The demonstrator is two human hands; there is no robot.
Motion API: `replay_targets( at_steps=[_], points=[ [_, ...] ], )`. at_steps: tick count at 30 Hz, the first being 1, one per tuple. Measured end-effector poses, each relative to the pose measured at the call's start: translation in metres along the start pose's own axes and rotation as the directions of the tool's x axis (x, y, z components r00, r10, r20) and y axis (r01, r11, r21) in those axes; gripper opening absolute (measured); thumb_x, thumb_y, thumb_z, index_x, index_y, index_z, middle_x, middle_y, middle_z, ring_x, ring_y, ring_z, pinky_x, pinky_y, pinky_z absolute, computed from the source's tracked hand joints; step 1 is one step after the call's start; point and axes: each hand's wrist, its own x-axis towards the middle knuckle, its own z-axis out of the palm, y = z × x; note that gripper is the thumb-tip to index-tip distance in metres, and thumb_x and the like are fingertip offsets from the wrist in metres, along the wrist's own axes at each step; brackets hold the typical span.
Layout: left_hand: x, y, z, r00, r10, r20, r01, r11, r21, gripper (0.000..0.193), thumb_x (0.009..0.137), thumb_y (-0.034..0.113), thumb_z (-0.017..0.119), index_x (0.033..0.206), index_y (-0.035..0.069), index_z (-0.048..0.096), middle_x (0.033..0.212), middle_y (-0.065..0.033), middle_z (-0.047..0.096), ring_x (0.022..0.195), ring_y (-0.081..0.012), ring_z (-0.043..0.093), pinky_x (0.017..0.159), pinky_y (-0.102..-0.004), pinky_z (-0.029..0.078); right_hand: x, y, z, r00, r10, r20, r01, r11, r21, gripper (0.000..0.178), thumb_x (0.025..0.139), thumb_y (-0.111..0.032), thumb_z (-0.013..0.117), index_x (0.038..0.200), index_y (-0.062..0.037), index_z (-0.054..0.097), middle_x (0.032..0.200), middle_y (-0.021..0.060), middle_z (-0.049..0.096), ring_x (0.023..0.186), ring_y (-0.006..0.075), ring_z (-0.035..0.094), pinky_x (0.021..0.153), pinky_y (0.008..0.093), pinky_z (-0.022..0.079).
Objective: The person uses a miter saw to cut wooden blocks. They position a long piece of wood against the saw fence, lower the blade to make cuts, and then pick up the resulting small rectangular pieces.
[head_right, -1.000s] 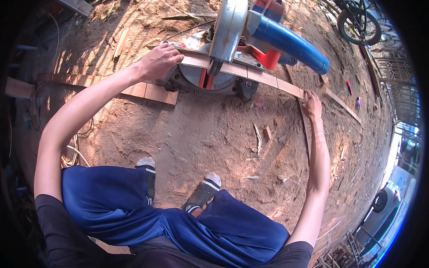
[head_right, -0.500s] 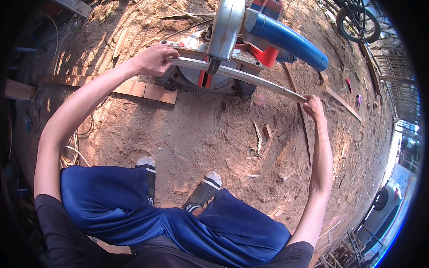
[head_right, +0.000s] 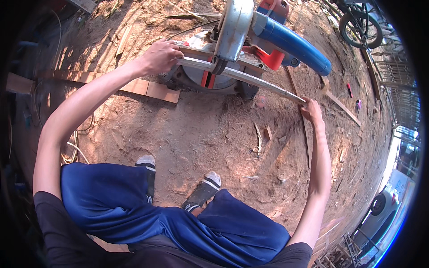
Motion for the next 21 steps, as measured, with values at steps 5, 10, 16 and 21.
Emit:
replay_targets(
  at_steps=[5,10,16,21],
  points=[
    [-0.005,0.0,0.011,0.951,0.297,-0.09,-0.222,0.853,0.473,0.014,0.092,0.023,0.068,0.096,0.011,0.074,0.097,-0.0052,0.072,0.097,-0.0183,0.066,0.091,-0.0358,0.051,-0.004,0.001,0.006,0.973,-0.164,-0.16,0.125,0.965,-0.231,0.042,0.085,-0.007,0.062,0.127,-0.0103,0.063,0.111,0.0217,0.069,0.107,0.0427,0.065,0.088,0.0514,0.053],
    [-0.008,0.0,0.008,0.953,0.301,-0.044,-0.268,0.898,0.349,0.017,0.091,0.024,0.07,0.099,0.008,0.072,0.104,-0.0066,0.07,0.101,-0.0195,0.066,0.096,-0.0364,0.05,-0.002,0.002,0.014,0.973,-0.113,-0.201,0.04,0.941,-0.335,0.051,0.078,-0.006,0.069,0.127,-0.0119,0.056,0.118,0.0153,0.058,0.117,0.0372,0.058,0.094,0.0517,0.05],
    [-0.016,-0.003,0.016,0.966,0.253,-0.056,-0.225,0.928,0.298,0.03,0.09,0.023,0.071,0.115,0.007,0.067,0.111,-0.0095,0.067,0.108,-0.0228,0.066,0.1,-0.0374,0.049,-0.002,-0.006,0.003,0.996,-0.047,-0.071,0.025,0.957,-0.287,0.059,0.069,-0.009,0.075,0.125,-0.0115,0.057,0.12,0.0144,0.058,0.117,0.0379,0.058,0.098,0.0483,0.05],
    [-0.008,0.003,0.018,0.972,0.207,-0.115,-0.172,0.95,0.261,0.045,0.088,0.021,0.072,0.129,0.006,0.061,0.113,-0.0111,0.066,0.11,-0.0257,0.066,0.1,-0.0384,0.049,-0.003,-0.006,0.011,0.983,-0.159,-0.095,0.143,0.977,-0.157,0.061,0.067,-0.014,0.079,0.125,-0.0118,0.059,0.118,0.0139,0.063,0.116,0.0368,0.061,0.097,0.0479,0.051]
  ],
)
